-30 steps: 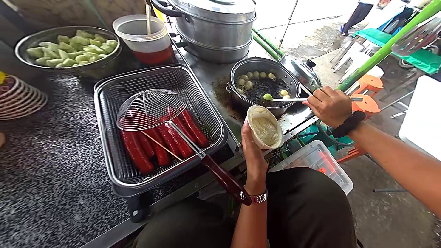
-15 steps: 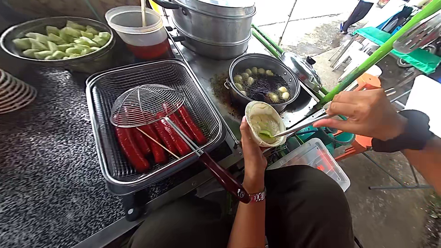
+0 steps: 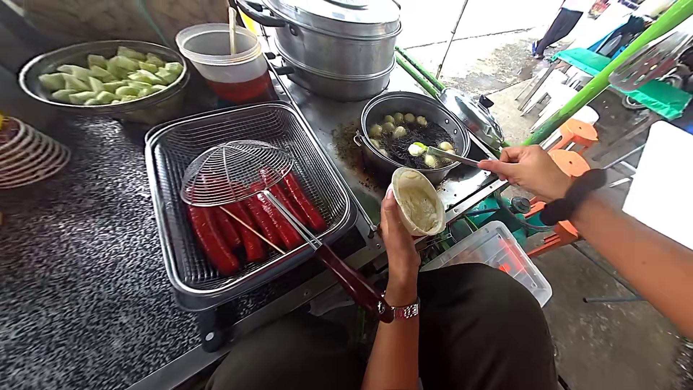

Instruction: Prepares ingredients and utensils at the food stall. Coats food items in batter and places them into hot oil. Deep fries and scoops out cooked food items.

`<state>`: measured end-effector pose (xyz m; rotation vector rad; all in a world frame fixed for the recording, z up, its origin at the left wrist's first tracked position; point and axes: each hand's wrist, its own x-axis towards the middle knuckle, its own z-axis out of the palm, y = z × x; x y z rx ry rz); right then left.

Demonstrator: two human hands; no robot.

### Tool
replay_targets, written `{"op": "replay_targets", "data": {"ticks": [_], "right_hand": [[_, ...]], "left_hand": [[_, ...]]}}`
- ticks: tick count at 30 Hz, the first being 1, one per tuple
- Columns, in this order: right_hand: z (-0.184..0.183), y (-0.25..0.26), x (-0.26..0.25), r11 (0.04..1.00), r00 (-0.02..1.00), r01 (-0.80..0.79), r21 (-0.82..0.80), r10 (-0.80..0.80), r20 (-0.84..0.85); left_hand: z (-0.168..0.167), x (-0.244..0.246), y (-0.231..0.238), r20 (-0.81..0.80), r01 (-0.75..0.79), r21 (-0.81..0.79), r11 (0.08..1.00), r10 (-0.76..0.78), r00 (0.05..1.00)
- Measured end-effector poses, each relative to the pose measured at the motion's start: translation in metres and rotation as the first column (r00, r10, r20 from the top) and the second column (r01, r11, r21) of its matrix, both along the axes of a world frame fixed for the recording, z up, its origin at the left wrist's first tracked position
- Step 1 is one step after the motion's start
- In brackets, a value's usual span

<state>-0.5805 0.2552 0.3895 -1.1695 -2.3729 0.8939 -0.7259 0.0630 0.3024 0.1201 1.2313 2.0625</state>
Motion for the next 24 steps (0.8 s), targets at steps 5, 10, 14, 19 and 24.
{"op": "replay_targets", "data": {"ticks": [5, 10, 14, 19, 24], "right_hand": [[-0.033, 0.010, -0.010, 0.580, 0.970, -0.240, 0.779, 0.105, 0.221], [-0.041, 0.015, -0.011, 0.242, 0.946, -0.312, 0.919, 0.170, 0.277], [-0.041, 0.016, -0.011, 0.185, 0.940, -0.323, 0.928, 0.181, 0.291], [-0.041, 0.015, -0.011, 0.167, 0.938, -0.328, 0.930, 0.173, 0.300], [-0.013, 0.022, -0.021, 0.577, 0.956, -0.276, 0.769, 0.082, 0.281]], "left_hand": [[0.004, -0.002, -0.003, 0.029, -0.023, -0.005, 1.000, 0.023, 0.999], [0.004, -0.003, -0.002, 0.011, -0.024, -0.011, 1.000, 0.024, 1.000], [0.003, -0.003, -0.002, 0.008, -0.024, -0.010, 1.000, 0.024, 1.000], [0.004, -0.002, -0.003, 0.001, -0.017, 0.008, 1.000, 0.017, 1.000], [0.009, -0.002, -0.003, 0.062, -0.035, -0.003, 0.999, 0.035, 0.997]]}}
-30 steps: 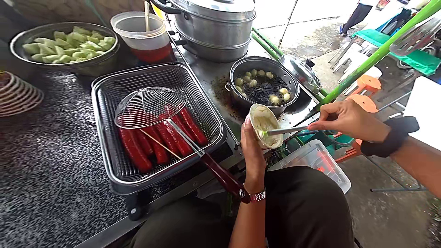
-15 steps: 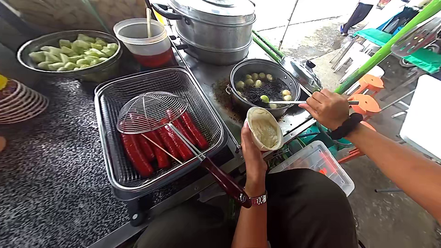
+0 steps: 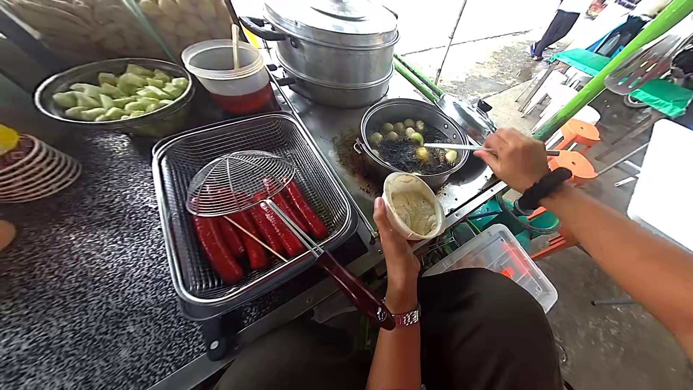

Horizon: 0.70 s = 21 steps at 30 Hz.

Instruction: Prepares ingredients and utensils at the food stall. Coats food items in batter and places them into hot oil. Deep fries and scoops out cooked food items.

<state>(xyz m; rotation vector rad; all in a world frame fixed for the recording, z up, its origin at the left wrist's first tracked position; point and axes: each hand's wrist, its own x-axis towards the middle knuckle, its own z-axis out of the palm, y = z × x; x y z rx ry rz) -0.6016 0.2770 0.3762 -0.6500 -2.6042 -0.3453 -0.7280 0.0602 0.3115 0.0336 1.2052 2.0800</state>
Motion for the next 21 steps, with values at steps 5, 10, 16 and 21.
{"op": "replay_targets", "data": {"ticks": [5, 10, 16, 21], "right_hand": [[0.035, 0.024, -0.028, 0.946, 0.916, 0.272, -0.174, -0.199, 0.349], [0.048, 0.016, -0.061, 0.902, 0.769, 0.419, -0.104, -0.292, 0.569], [0.066, 0.000, -0.054, 0.922, 0.853, 0.310, -0.232, -0.162, 0.496], [0.043, -0.012, -0.013, 0.980, 0.950, 0.141, -0.137, -0.096, 0.297]], "left_hand": [[0.009, -0.003, -0.002, 0.080, 0.017, 0.039, 0.999, -0.020, 0.997], [0.010, -0.003, -0.004, 0.096, 0.052, 0.053, 0.997, -0.057, 0.994], [0.009, -0.004, -0.005, 0.069, 0.078, 0.118, 0.990, -0.086, 0.994], [0.009, -0.003, -0.003, 0.057, 0.061, 0.120, 0.991, -0.068, 0.996]]}}
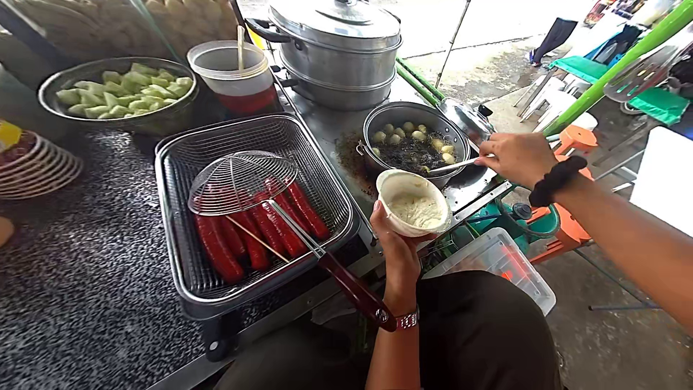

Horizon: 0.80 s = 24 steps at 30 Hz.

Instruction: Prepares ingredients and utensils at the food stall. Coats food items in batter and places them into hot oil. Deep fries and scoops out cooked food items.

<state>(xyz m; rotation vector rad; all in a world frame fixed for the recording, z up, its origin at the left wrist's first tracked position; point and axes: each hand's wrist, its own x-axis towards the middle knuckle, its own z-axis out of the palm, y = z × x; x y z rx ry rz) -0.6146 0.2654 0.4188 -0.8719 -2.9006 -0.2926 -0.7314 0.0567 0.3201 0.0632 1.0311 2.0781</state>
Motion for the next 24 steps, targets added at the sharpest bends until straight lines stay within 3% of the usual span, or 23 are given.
{"op": "replay_targets", "data": {"ticks": [8, 13, 15, 18, 21, 24], "right_hand": [[-0.035, -0.008, 0.036, 0.984, 0.959, -0.054, 0.170, 0.099, -0.266], [-0.045, -0.010, 0.040, 0.983, 0.955, -0.058, 0.174, 0.105, -0.278], [-0.042, -0.009, 0.041, 0.997, 0.968, -0.020, 0.079, 0.039, -0.247], [-0.024, -0.008, 0.047, 0.965, 0.932, 0.028, -0.260, -0.119, -0.343], [-0.007, -0.012, 0.058, 0.911, 0.870, -0.150, -0.385, -0.064, -0.489], [0.009, -0.029, 0.069, 0.894, 0.826, -0.378, -0.240, 0.208, -0.524]], "left_hand": [[-0.001, 0.003, -0.001, 0.012, -0.034, 0.009, 0.999, 0.034, 0.999], [-0.001, 0.003, -0.002, -0.024, -0.028, 0.003, 1.000, 0.028, 0.999], [-0.001, 0.002, -0.003, -0.046, -0.028, -0.001, 1.000, 0.028, 0.999], [-0.003, 0.001, -0.002, -0.076, -0.023, 0.012, 1.000, 0.024, 0.997], [-0.004, -0.002, -0.003, -0.088, -0.007, 0.020, 1.000, 0.009, 0.996], [-0.003, -0.002, -0.004, -0.091, 0.013, 0.008, 1.000, -0.012, 0.996]]}}
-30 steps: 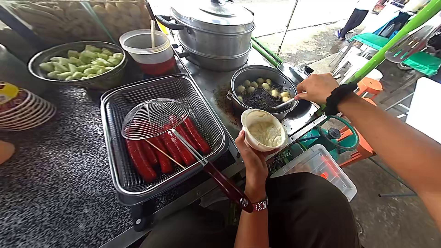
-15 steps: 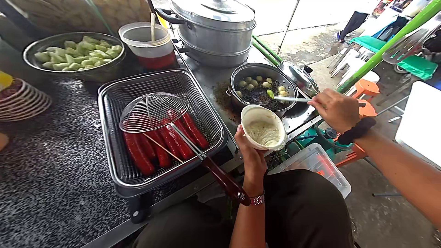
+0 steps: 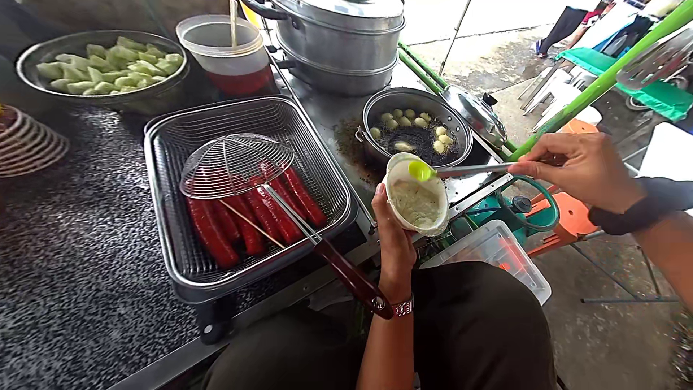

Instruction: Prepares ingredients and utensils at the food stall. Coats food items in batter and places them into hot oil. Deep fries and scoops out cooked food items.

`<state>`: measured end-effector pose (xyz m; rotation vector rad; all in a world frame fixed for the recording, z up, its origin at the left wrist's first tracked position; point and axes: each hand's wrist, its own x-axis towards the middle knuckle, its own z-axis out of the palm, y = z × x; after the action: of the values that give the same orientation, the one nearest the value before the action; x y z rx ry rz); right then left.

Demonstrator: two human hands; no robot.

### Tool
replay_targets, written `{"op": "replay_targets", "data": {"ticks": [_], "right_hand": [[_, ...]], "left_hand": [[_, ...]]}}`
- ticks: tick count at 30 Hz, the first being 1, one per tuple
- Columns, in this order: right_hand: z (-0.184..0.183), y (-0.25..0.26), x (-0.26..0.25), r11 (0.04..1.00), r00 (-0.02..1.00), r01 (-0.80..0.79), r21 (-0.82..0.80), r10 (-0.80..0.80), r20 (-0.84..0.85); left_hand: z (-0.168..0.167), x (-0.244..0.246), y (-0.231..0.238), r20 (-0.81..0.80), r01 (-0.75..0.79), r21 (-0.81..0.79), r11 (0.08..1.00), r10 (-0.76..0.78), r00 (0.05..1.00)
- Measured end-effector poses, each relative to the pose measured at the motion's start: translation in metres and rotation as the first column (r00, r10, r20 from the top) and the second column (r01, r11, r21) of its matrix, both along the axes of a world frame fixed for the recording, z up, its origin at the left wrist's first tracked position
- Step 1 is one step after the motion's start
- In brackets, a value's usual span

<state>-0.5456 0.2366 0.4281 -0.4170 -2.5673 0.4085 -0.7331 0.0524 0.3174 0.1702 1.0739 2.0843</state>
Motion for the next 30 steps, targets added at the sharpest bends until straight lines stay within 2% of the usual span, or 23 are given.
{"op": "replay_targets", "data": {"ticks": [2, 6, 8, 10, 12, 14, 15, 17, 18, 20, 21, 22, 23, 24, 25, 26, 28, 30], "right_hand": [[0.008, -0.005, 0.002, 0.981, 0.993, -0.117, 0.155, 0.112, 0.040], [0.021, -0.010, -0.004, 0.867, 0.967, -0.247, 0.433, 0.192, 0.168], [0.023, -0.013, -0.009, 0.819, 0.956, -0.287, 0.497, 0.208, 0.209], [0.020, -0.017, -0.011, 0.846, 0.955, -0.280, 0.453, 0.195, 0.225], [0.014, -0.020, -0.012, 0.941, 0.966, -0.191, 0.281, 0.130, 0.222], [0.007, -0.027, -0.012, 0.995, 0.977, -0.066, -0.068, 0.079, 0.200], [0.004, -0.029, -0.012, 0.953, 0.980, 0.006, -0.302, 0.055, 0.193], [-0.003, -0.030, -0.011, 0.712, 0.977, 0.160, -0.684, -0.013, 0.214], [-0.007, -0.026, -0.012, 0.578, 0.971, 0.219, -0.786, -0.052, 0.232], [-0.014, -0.014, -0.014, 0.396, 0.953, 0.303, -0.867, -0.125, 0.276], [-0.019, -0.006, -0.015, 0.380, 0.945, 0.326, -0.866, -0.164, 0.284], [-0.024, 0.002, -0.018, 0.430, 0.933, 0.356, -0.830, -0.221, 0.286], [-0.030, 0.011, -0.023, 0.540, 0.914, 0.401, -0.740, -0.290, 0.284], [-0.036, 0.020, -0.026, 0.692, 0.890, 0.456, -0.560, -0.363, 0.276], [-0.041, 0.026, -0.028, 0.802, 0.870, 0.488, -0.345, -0.417, 0.263], [-0.044, 0.027, -0.030, 0.865, 0.866, 0.480, -0.147, -0.439, 0.240], [-0.054, 0.025, -0.030, 0.903, 0.905, 0.363, 0.229, -0.400, 0.146], [-0.063, 0.028, -0.030, 0.832, 0.956, 0.219, 0.511, -0.287, 0.058]], "left_hand": [[0.001, 0.001, 0.000, -0.013, -0.001, -0.007, 1.000, 0.001, 1.000], [0.001, 0.002, 0.000, -0.022, -0.004, -0.031, 1.000, 0.003, 1.000], [0.002, 0.002, 0.000, -0.020, -0.013, -0.046, 0.999, 0.012, 1.000], [-0.001, 0.004, 0.000, -0.038, -0.029, -0.041, 0.999, 0.027, 0.999], [-0.004, 0.005, 0.002, -0.076, -0.042, -0.047, 0.998, 0.038, 0.996], [-0.008, 0.006, 0.004, -0.136, -0.050, -0.087, 0.995, 0.038, 0.990], [-0.009, 0.006, 0.004, -0.159, -0.061, -0.108, 0.992, 0.043, 0.986], [-0.011, 0.006, 0.006, -0.175, -0.084, -0.139, 0.987, 0.059, 0.983], [-0.012, 0.006, 0.007, -0.166, -0.089, -0.139, 0.986, 0.065, 0.984], [-0.013, 0.007, 0.008, -0.134, -0.083, -0.125, 0.989, 0.067, 0.989], [-0.014, 0.007, 0.009, -0.115, -0.078, -0.118, 0.990, 0.064, 0.991], [-0.015, 0.008, 0.010, -0.098, -0.080, -0.115, 0.990, 0.068, 0.993], [-0.014, 0.008, 0.010, -0.080, -0.080, -0.108, 0.991, 0.071, 0.994], [-0.014, 0.008, 0.010, -0.062, -0.083, -0.105, 0.991, 0.077, 0.995], [-0.012, 0.008, 0.010, -0.055, -0.089, -0.103, 0.991, 0.084, 0.995], [-0.011, 0.008, 0.009, -0.050, -0.092, -0.098, 0.991, 0.087, 0.995], [-0.010, 0.007, 0.008, -0.050, -0.096, -0.086, 0.992, 0.092, 0.994], [-0.009, 0.006, 0.008, -0.048, -0.102, -0.077, 0.992, 0.099, 0.994]]}}
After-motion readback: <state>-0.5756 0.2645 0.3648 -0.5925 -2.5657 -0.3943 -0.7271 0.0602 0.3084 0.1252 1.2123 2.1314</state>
